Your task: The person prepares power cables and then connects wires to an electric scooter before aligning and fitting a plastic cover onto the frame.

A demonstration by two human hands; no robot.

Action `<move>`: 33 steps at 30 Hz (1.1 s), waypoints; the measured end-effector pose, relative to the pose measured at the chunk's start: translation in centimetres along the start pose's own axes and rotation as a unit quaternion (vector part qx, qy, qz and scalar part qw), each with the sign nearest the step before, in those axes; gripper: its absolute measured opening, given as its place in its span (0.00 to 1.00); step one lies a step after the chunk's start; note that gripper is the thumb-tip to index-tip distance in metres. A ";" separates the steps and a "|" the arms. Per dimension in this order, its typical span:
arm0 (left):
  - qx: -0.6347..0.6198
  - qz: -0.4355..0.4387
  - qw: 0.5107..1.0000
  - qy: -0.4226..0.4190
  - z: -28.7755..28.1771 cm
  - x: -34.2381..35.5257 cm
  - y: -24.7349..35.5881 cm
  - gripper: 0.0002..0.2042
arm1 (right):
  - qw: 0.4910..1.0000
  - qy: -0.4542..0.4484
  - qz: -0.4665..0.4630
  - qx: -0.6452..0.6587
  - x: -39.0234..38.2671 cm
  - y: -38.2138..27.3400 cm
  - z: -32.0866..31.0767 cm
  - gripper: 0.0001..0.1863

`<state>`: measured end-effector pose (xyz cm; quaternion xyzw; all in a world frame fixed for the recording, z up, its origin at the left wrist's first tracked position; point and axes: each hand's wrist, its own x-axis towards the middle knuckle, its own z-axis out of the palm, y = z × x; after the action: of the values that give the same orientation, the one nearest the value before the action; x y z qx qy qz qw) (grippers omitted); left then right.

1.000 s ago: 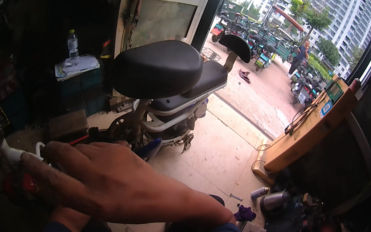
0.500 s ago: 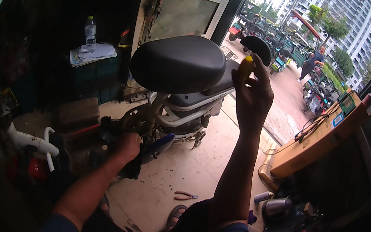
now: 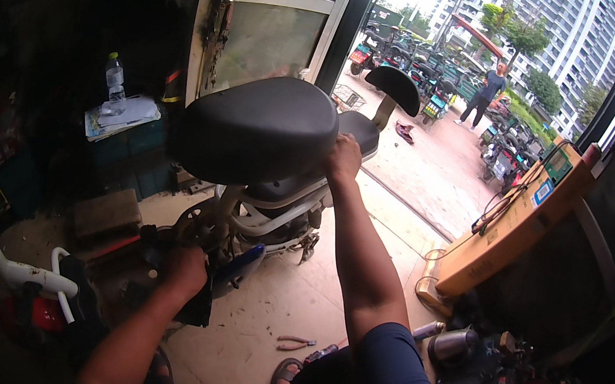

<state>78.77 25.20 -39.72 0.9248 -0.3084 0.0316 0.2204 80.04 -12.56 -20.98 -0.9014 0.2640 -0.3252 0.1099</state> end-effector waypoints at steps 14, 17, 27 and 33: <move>-0.025 0.014 0.999 0.014 -0.2 0.2 -1.5 0.10 | 0.994 0.030 -0.052 0.093 -13.8 0.2 -1.3 0.25; -0.006 0.027 0.999 -0.035 -1.0 0.9 -0.6 0.10 | 0.981 -0.102 -0.136 0.093 -17.9 1.2 -2.2 0.23; -0.084 -0.015 0.987 -0.136 0.8 2.7 -5.7 0.12 | 0.807 -0.512 -0.284 0.081 -26.8 -2.0 -5.0 0.30; -0.153 -0.009 0.979 -0.137 -1.1 1.4 -5.7 0.13 | 0.789 -0.568 -0.236 -0.017 -27.2 0.1 -4.2 0.32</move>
<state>83.33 28.95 -40.67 0.8784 -0.3282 -0.1454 0.3154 59.61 2.15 -32.18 -0.9596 -0.0613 0.2336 0.1445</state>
